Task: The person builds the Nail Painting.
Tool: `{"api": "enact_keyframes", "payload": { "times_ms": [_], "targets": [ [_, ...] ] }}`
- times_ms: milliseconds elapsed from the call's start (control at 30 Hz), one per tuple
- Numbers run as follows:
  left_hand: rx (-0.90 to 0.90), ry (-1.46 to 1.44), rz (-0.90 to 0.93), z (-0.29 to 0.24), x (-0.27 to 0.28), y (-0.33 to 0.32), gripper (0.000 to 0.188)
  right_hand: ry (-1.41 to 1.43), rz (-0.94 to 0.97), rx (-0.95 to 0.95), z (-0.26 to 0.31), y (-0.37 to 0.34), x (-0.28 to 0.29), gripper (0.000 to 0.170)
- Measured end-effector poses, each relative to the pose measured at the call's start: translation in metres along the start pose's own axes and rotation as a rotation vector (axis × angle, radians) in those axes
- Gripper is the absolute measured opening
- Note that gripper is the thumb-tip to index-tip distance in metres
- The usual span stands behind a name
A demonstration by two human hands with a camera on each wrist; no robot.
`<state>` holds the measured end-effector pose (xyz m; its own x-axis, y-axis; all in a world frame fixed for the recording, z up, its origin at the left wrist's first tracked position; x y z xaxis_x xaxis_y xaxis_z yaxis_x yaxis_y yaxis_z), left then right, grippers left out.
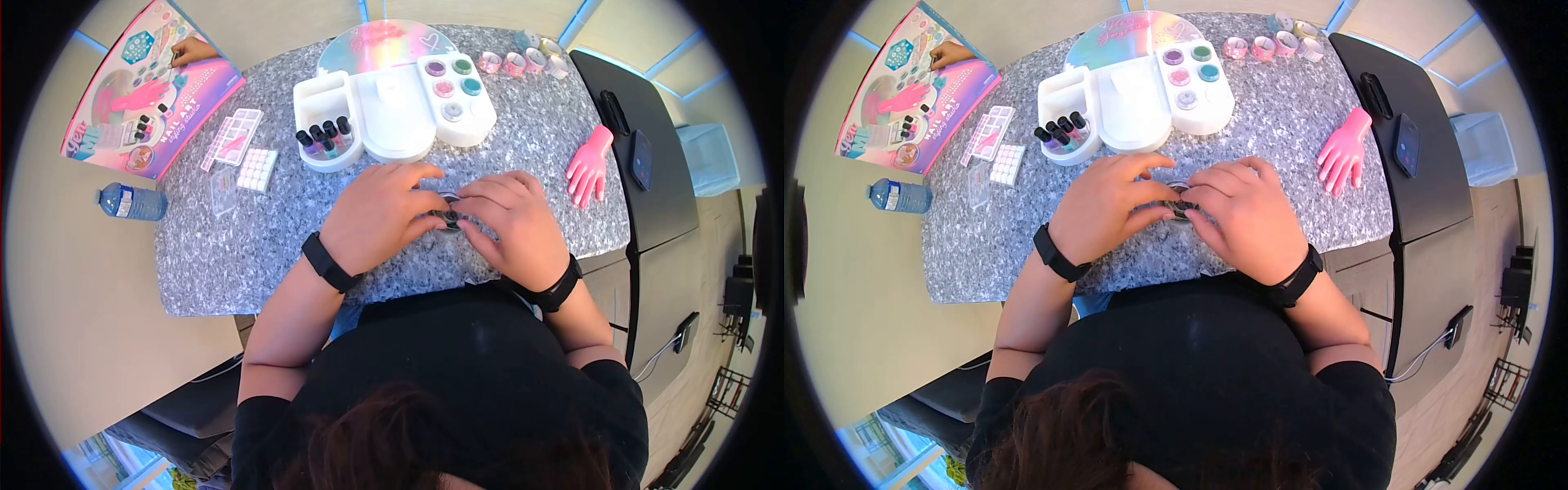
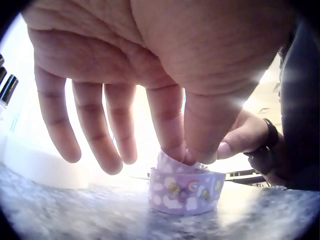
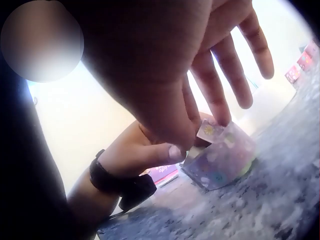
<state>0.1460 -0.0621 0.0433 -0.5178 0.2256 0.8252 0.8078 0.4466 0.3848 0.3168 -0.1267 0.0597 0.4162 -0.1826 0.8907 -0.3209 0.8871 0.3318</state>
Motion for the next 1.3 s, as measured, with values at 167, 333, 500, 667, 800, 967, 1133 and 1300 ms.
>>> {"api": "enact_keyframes", "payload": {
  "times_ms": [167,333,500,667,800,967,1133,1300],
  "targets": [
    [0.002,-0.029,-0.012,0.002,0.0,0.0,0.018,-0.014,-0.022,-0.027,-0.005,0.001,0.001,0.018],
    [0.004,-0.028,-0.004,0.002,0.0,-0.001,0.015,0.03,-0.034,-0.046,-0.006,-0.001,-0.003,0.016],
    [0.005,-0.034,0.012,0.002,-0.001,0.0,0.014,0.052,-0.076,-0.037,-0.009,0.002,-0.004,0.013],
    [0.014,-0.029,0.026,0.001,-0.001,-0.001,0.013,0.089,-0.099,-0.15,-0.014,0.003,-0.005,0.012],
    [0.015,-0.03,0.034,0.001,-0.001,-0.001,0.013,0.102,-0.093,-0.198,-0.015,0.004,-0.007,0.012],
    [-0.006,-0.049,0.002,0.0,0.002,0.0,0.016,0.103,-0.08,-0.137,-0.014,0.005,-0.01,0.013],
    [0.057,-0.043,-0.064,0.005,0.009,0.001,0.023,0.107,-0.079,-0.137,-0.009,0.006,-0.005,0.019],
    [0.152,-0.022,-0.217,0.012,0.018,-0.002,0.021,0.135,0.03,-0.043,0.004,0.007,-0.011,0.053]
  ]
}}
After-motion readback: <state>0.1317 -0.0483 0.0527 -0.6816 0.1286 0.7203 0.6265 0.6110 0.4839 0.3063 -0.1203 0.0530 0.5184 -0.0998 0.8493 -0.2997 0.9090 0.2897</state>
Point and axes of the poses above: each hand's wrist, its own y-axis towards the middle knuckle, its own x-axis out of the back of the hand, z = x × y, the point moved 6 cm from there along y, towards the middle knuckle, and after that the axes turned 6 degrees about -x, right-handed, at the moved point
